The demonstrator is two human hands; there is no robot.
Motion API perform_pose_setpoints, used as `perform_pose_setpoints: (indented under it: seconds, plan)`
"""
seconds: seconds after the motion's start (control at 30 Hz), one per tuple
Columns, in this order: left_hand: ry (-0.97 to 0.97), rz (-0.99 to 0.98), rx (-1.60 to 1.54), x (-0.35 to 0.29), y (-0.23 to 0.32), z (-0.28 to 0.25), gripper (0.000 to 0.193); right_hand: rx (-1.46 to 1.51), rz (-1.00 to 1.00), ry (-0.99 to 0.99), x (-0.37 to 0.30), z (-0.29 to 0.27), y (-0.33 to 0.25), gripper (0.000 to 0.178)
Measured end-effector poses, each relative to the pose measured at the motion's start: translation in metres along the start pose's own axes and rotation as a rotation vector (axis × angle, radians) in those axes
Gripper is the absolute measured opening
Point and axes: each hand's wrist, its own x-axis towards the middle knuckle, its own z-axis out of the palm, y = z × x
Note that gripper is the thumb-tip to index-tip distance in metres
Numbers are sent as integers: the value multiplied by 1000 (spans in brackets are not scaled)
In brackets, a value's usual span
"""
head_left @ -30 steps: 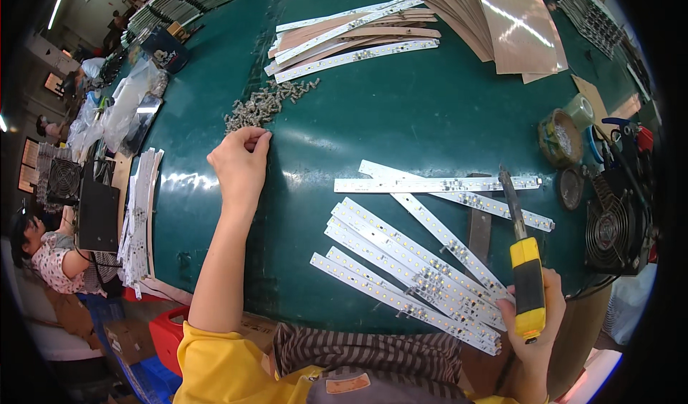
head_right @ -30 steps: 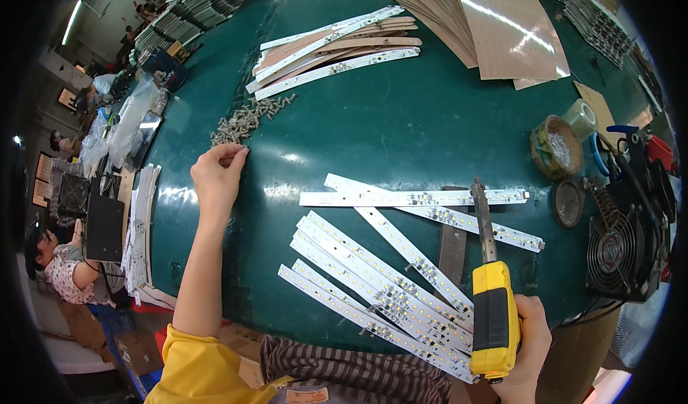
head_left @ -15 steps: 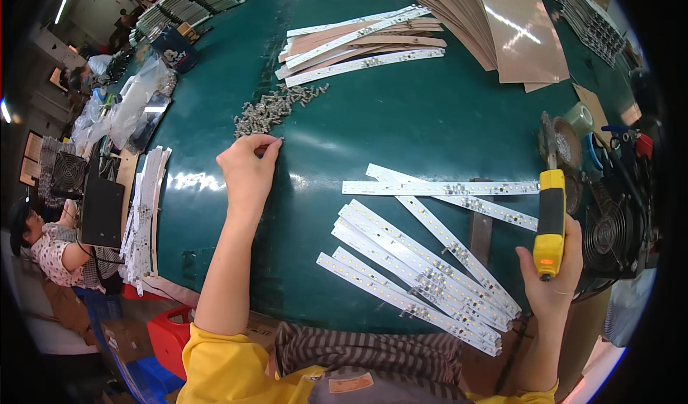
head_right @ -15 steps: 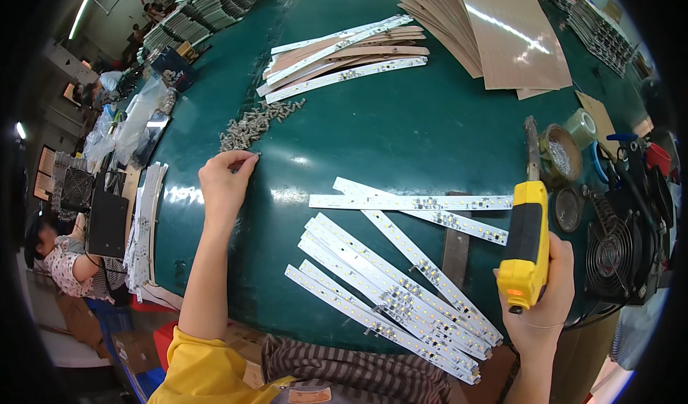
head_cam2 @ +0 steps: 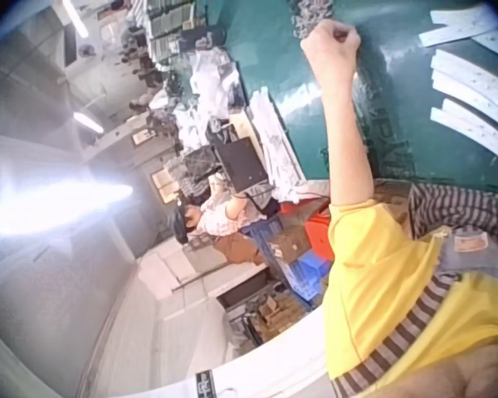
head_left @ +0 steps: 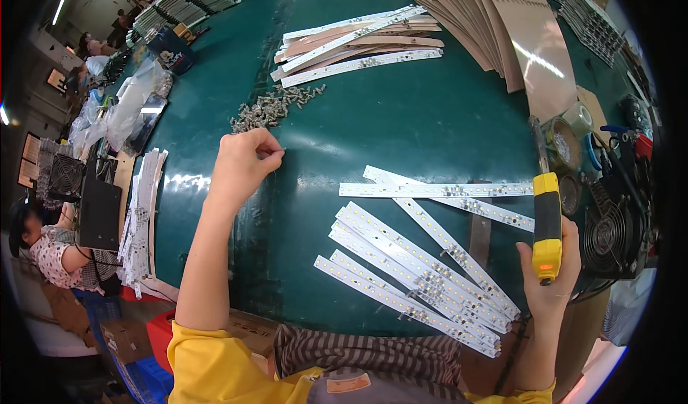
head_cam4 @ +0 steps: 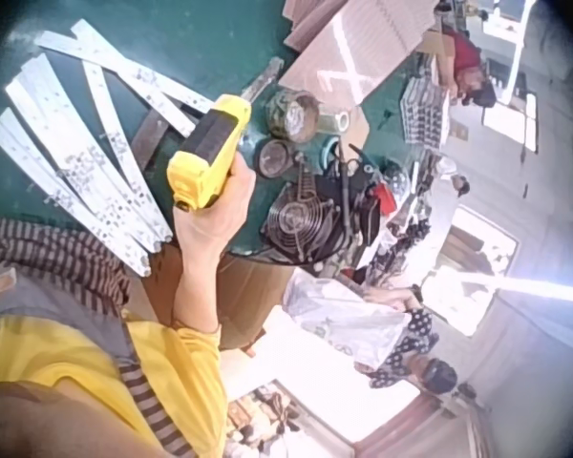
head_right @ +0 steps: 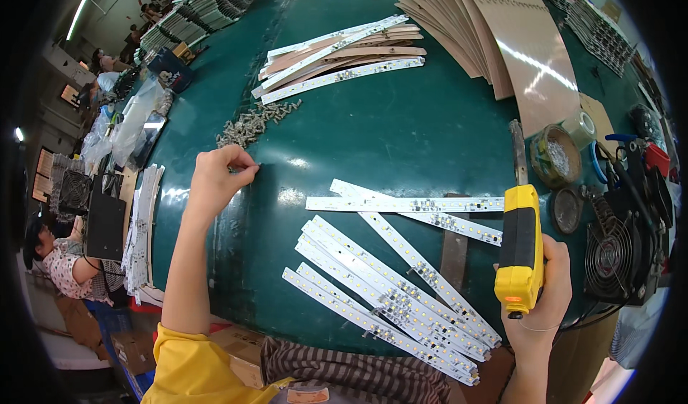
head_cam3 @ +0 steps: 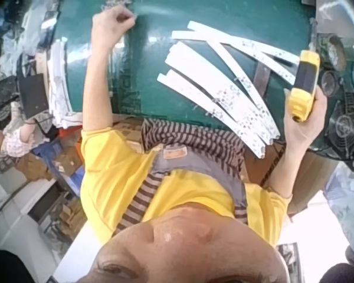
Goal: The person places small electronic components onto LED strips by hand and solders them using a soldering gun, periodically collecting and arranging the strips on the table.
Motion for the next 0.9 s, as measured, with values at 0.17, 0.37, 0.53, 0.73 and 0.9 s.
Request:
perform_pose_setpoints:
  seconds: [0.17, 0.37, 0.53, 0.73, 0.9]
  plan:
    - [-108, 201, -9, 10, 1, -5, 10, -18, 64, -74, -6, -15, 2, 47]
    - [-112, 411, 344, -1, 5, -9, 11, 94, 85, -68, -8, -12, 4, 44]
    - [-159, 428, 405, -1, 11, -14, 15, 96, 67, -60, -15, -18, 3, 44]
    - [-83, 386, 217, 13, 30, -5, 15, 183, 110, -7, -16, -19, 2, 55]
    - [-51, 345, 252, 16, 10, 11, 17, 314, 288, 26, -23, -22, 1, 55]
